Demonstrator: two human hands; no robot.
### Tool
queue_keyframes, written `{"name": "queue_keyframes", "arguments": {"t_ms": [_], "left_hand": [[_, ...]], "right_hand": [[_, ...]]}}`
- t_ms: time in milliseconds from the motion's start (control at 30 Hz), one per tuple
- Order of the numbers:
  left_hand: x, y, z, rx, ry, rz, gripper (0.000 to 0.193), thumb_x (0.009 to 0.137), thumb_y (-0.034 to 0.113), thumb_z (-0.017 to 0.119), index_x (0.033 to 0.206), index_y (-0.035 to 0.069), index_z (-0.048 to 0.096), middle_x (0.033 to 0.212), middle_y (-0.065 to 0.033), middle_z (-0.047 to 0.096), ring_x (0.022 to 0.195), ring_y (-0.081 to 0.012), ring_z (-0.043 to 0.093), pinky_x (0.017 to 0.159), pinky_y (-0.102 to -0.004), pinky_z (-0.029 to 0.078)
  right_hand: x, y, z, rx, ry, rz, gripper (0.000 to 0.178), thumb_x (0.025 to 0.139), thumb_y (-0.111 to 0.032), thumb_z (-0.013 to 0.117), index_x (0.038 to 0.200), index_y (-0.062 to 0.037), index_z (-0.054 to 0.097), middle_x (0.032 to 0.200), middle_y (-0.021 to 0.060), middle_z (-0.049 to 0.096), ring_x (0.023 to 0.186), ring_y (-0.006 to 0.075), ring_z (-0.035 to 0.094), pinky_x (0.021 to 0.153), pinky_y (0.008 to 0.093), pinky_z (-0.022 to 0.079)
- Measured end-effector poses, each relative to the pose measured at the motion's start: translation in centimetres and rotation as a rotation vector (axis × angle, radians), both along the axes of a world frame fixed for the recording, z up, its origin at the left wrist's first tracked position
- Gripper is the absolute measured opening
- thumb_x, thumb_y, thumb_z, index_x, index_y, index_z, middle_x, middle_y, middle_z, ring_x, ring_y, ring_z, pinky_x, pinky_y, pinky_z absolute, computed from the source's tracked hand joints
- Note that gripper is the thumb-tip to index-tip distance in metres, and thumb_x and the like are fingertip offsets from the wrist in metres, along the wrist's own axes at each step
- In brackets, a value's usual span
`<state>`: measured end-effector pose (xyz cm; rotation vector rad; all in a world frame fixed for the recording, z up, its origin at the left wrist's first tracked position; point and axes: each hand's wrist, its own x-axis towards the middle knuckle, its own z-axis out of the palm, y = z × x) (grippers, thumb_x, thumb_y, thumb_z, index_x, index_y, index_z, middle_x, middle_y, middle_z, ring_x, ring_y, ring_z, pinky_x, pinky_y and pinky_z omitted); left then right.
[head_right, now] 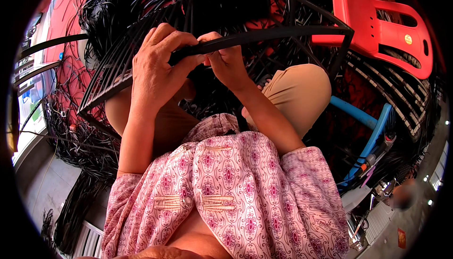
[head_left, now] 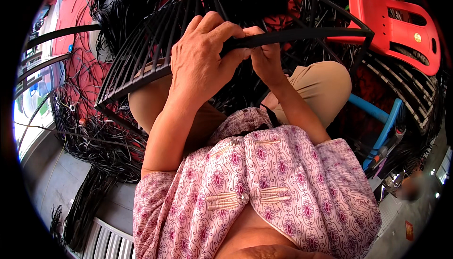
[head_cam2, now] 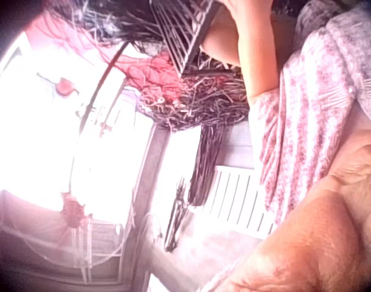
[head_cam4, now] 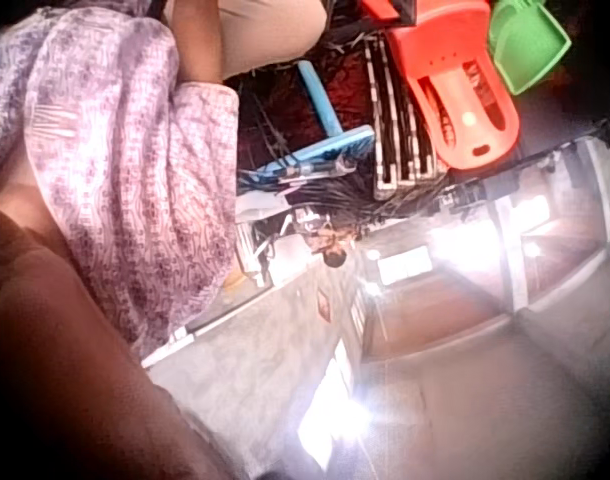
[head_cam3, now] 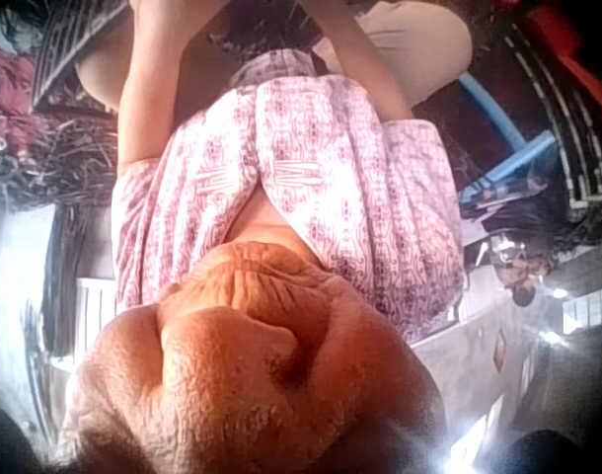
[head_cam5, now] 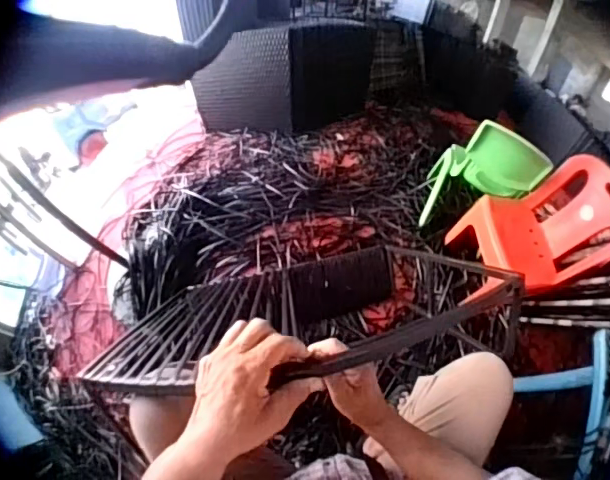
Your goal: The person weaves black plastic strips into a metal chair frame. They use a staple gun to secure the strips and pliers to cut them. The person works on the chair frame while sitting on the floor.
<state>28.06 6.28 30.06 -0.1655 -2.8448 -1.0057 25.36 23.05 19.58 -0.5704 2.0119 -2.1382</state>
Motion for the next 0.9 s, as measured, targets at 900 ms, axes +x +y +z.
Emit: {"name": "queue_keyframes", "arguments": {"t_ms": [900], "left_hand": [[0.0,-2.6,-0.4,0.293,-0.085,-0.106,0.044,0.069,0.000,0.075,0.110,0.004,0.063,0.097,-0.0052,0.062,0.089,-0.0181,0.064,0.075,-0.0288,0.050]], "right_hand": [[3.9,0.0,2.7,0.063,-0.333,0.052,0.026,0.106,-0.022,0.055,0.099,0.0006,0.066,0.067,0.0030,0.059,0.059,0.0083,0.056,0.055,0.0242,0.045]]}}
